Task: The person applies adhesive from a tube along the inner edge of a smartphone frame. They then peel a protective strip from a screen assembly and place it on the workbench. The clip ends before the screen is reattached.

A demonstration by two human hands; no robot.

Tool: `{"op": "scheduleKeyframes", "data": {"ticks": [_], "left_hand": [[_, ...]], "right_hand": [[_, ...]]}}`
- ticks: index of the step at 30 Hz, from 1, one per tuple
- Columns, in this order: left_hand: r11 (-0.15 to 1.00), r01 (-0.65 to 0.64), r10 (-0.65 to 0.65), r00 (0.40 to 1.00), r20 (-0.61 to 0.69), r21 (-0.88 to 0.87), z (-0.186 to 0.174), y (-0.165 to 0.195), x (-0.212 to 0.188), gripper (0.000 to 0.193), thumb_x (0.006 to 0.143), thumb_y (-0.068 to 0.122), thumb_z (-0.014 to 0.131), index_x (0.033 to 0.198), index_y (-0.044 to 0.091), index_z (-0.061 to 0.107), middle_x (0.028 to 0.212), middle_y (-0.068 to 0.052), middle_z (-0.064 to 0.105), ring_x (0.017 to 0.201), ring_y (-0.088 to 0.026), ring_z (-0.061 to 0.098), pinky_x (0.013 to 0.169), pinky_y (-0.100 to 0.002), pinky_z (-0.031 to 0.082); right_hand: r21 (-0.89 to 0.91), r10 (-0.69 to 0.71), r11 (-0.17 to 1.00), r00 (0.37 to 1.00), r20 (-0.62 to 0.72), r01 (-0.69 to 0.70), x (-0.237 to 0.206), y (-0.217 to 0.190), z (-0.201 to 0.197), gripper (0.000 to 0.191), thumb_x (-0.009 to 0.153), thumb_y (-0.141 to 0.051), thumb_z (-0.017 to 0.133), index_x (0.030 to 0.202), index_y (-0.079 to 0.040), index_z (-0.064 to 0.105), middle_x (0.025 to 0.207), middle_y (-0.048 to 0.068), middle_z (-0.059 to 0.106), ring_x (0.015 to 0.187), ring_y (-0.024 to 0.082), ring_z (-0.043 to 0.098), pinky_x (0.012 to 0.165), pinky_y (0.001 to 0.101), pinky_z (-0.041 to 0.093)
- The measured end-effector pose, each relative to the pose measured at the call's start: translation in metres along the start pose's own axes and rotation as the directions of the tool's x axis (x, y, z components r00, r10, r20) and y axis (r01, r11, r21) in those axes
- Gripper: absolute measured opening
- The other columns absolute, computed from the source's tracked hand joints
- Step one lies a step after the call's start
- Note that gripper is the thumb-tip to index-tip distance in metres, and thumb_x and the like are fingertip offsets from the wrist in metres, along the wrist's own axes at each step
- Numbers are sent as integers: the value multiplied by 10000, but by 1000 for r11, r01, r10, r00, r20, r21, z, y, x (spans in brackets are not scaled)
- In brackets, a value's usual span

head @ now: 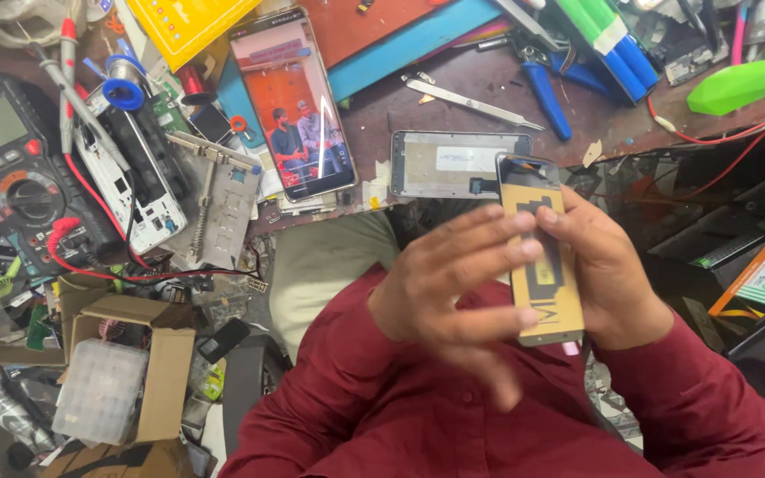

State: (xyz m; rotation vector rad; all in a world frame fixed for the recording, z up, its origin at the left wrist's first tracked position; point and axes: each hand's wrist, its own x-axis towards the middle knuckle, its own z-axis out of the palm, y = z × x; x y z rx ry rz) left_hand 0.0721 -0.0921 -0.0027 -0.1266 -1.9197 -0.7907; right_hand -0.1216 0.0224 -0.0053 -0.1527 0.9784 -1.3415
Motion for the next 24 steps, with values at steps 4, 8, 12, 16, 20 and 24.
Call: {"op": "scheduleKeyframes", "data": {"ticks": [4, 8, 12, 16, 20, 24], "left_hand": [[961, 187, -226, 955, -190, -205, -4, 1, 9, 867, 742, 595, 865, 1367, 118, 500, 1354, -169, 546, 1224, -338, 606, 1047, -448, 526], [812, 581, -577, 813, -81, 50, -5, 11, 2, 654, 884, 348, 898, 1404, 92, 593, 1285, -96, 657, 1156, -237, 693, 999, -322, 587], [803, 594, -590, 803, -83, 48, -5, 5, -11, 454, 900, 303, 891, 1257, 95, 702, 1066, -58, 722, 948, -178, 724, 838, -269, 590], [650, 739, -759, 644, -99, -174, 1, 3, -18, 313, 949, 203, 844, 1210, 61, 745, 880, -20, 717, 753, -91, 657, 676, -217, 506], [301, 775, -936, 352, -17, -556, 7, 1, -20, 432, 949, 146, 765, 1345, 1, 669, 822, 41, 637, 732, -7, 531, 652, -190, 416], [259, 695, -929, 370, 25, -671, 6, -2, -23, 488, 1011, 122, 730, 1458, -12, 586, 848, 51, 655, 758, 0, 563, 667, -189, 461]], "right_hand": [[-222, -15, 975, 999, -49, 4, -9, -4, 6, 414, 961, -92, 629, 1361, -3, 570, 1131, 82, 695, 939, 130, 695, 775, 292, 592], [-433, -8, 901, 1000, -24, -4, -17, -4, 10, 375, 936, -89, 675, 1293, 20, 632, 1060, 74, 722, 890, 110, 692, 728, 281, 590], [-576, 12, 818, 1000, 20, 2, -18, -1, 9, 374, 938, -110, 680, 1286, 21, 641, 1035, 66, 733, 876, 93, 684, 715, 263, 575], [-547, 79, 836, 996, 33, -48, -18, 4, 9, 373, 933, -106, 673, 1285, 13, 636, 1008, 64, 743, 862, 92, 692, 713, 268, 583], [-554, 119, 828, 993, 25, -85, -18, 7, 10, 346, 940, -104, 668, 1263, 19, 646, 988, 73, 752, 832, 96, 693, 687, 276, 583], [-564, 98, 822, 995, 9, -76, -16, 10, 11, 346, 941, -93, 668, 1265, 26, 648, 997, 72, 752, 842, 93, 689, 700, 275, 581]]}}
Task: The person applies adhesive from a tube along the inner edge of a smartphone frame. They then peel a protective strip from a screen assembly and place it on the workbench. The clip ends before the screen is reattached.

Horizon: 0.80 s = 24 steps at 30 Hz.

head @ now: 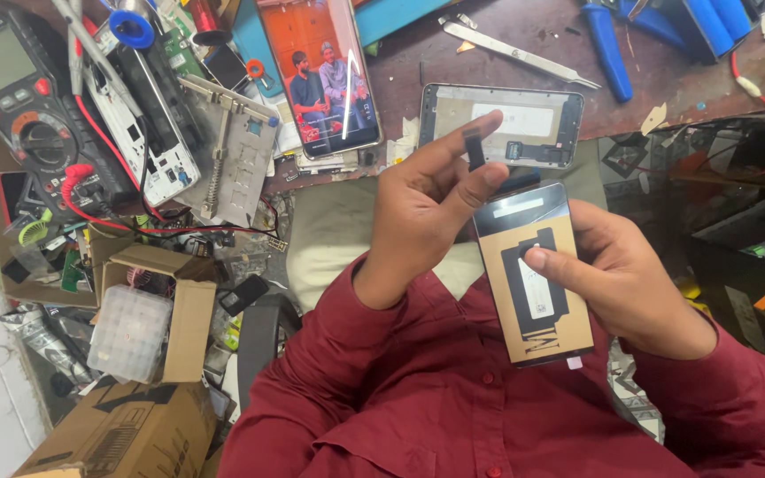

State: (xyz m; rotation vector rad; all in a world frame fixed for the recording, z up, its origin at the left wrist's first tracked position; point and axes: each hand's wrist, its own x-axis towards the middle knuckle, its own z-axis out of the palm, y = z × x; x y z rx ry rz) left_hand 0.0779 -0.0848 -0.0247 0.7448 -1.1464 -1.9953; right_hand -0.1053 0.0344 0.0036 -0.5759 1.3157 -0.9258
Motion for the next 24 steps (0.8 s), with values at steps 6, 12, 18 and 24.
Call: {"op": "scheduleKeyframes", "data": {"ticks": [6, 12, 18, 24], "left_hand": [[998, 63, -63, 998, 21, 12, -3, -7, 0, 258, 1041, 118, 696, 1243, -43, 707, 891, 30, 715, 777, -24, 596, 655, -213, 481], [995, 74, -75, 997, 0, 64, 1, -14, -4, 290, 1114, 172, 690, 967, -65, 769, 796, -2, 699, 722, -12, 544, 658, -210, 441], [992, 118, -117, 993, 15, -35, 9, -12, -6, 262, 1078, 209, 672, 1125, -37, 748, 925, -16, 755, 869, -35, 639, 750, -209, 526], [989, 101, -94, 993, -75, 103, 21, -6, -13, 257, 1026, 195, 718, 1172, -15, 749, 960, -36, 775, 864, -39, 676, 735, -210, 557]], "right_hand": [[-34, -54, 998, 997, -51, 52, 2, 2, 3, 365, 940, -72, 677, 1287, 35, 641, 1035, 76, 748, 882, 104, 692, 728, 272, 581], [-27, -183, 983, 983, -30, 182, 7, 2, 5, 481, 933, -17, 675, 1396, 35, 553, 1180, 82, 711, 1033, 106, 683, 868, 262, 573], [-19, -272, 962, 958, -93, 271, 5, 7, 1, 533, 964, -5, 656, 1467, -1, 480, 1175, 89, 707, 1019, 113, 684, 853, 247, 569], [-545, -671, 679, 718, -187, 492, 2, 6, -4, 312, 1068, 11, 722, 1340, 9, 571, 1094, 112, 711, 915, 113, 718, 769, 208, 579]]}}
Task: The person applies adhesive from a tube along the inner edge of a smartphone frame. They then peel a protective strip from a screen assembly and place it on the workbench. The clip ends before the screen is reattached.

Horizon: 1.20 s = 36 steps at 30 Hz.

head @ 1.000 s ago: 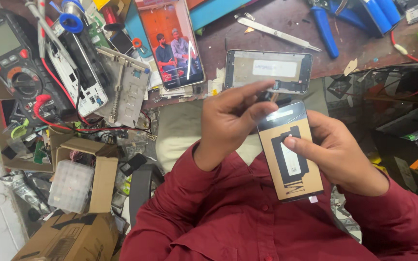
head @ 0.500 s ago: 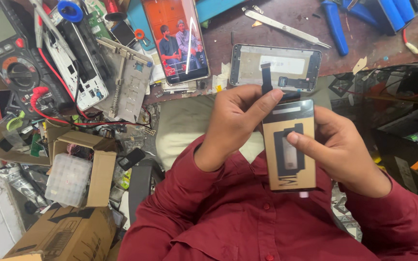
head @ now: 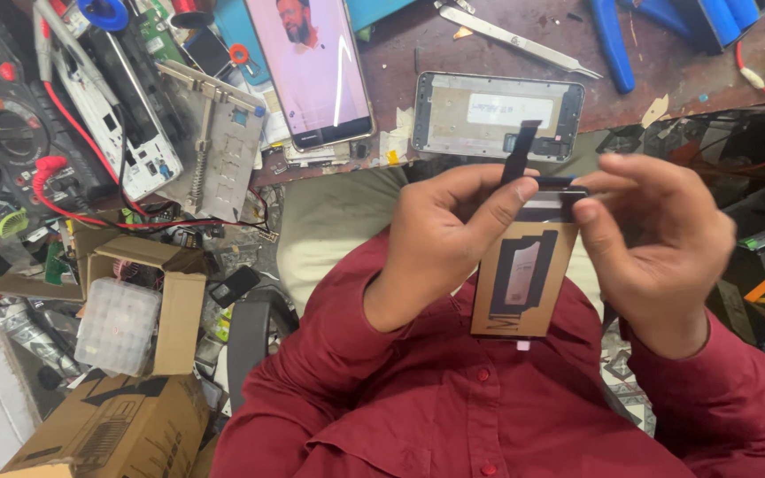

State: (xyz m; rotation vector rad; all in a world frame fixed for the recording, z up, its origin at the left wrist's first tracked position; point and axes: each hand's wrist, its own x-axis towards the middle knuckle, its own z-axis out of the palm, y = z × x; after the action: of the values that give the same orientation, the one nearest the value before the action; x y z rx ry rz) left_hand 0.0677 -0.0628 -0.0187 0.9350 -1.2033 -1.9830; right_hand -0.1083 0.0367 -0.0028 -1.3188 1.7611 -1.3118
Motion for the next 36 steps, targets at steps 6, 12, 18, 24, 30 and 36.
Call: {"op": "scheduleKeyframes", "data": {"ticks": [6, 12, 18, 24, 30, 36], "left_hand": [[820, -339, 358, 932, 48, 461, 5, 7, -9, 170, 1029, 189, 777, 1166, 92, 749, 831, -60, 720, 700, -96, 686, 623, -224, 523], [683, -472, 476, 866, 151, 557, 8, 9, -9, 203, 996, 165, 800, 1177, 103, 736, 786, -49, 655, 596, -140, 608, 546, -277, 466], [629, -560, 574, 802, 164, 540, 12, 6, -9, 234, 991, 102, 824, 1193, 81, 706, 904, -57, 706, 685, -147, 672, 598, -274, 521], [567, -611, 609, 763, 219, 553, 12, 5, -10, 265, 994, 52, 821, 1221, 54, 686, 976, -66, 715, 745, -158, 696, 640, -283, 551], [537, -641, 612, 743, 270, 549, 12, 4, -11, 289, 993, 20, 817, 1243, 28, 672, 979, -69, 714, 764, -168, 696, 648, -298, 546], [533, -647, 612, 739, 280, 545, 12, 1, -11, 309, 997, 18, 810, 1268, 22, 662, 1013, -71, 714, 788, -172, 701, 670, -296, 558]], "right_hand": [[-354, -301, 888, 953, 31, 292, 12, -5, -11, 224, 975, 94, 794, 1131, 47, 641, 1189, 194, 661, 869, 202, 704, 713, 256, 586], [-432, -398, 821, 916, 36, 374, 12, -3, -10, 237, 920, 85, 830, 1087, 14, 677, 1245, 185, 620, 784, 179, 688, 658, 251, 565], [-540, -518, 712, 855, 27, 449, 6, 9, -12, 195, 966, 2, 842, 1111, -23, 715, 1301, 149, 596, 785, 170, 704, 660, 248, 572], [-591, -603, 629, 797, 39, 505, 4, 15, -16, 197, 899, -10, 866, 1058, -14, 751, 1259, 155, 588, 723, 157, 651, 555, 230, 522], [-544, -604, 663, 797, 16, 514, 4, 16, -16, 209, 907, -3, 864, 1085, 20, 755, 1275, 177, 556, 739, 141, 655, 571, 212, 546], [-425, -421, 831, 905, -59, 359, -6, 10, -10, 189, 892, 54, 859, 1034, 19, 739, 1223, 129, 550, 829, 170, 632, 641, 241, 545]]}}
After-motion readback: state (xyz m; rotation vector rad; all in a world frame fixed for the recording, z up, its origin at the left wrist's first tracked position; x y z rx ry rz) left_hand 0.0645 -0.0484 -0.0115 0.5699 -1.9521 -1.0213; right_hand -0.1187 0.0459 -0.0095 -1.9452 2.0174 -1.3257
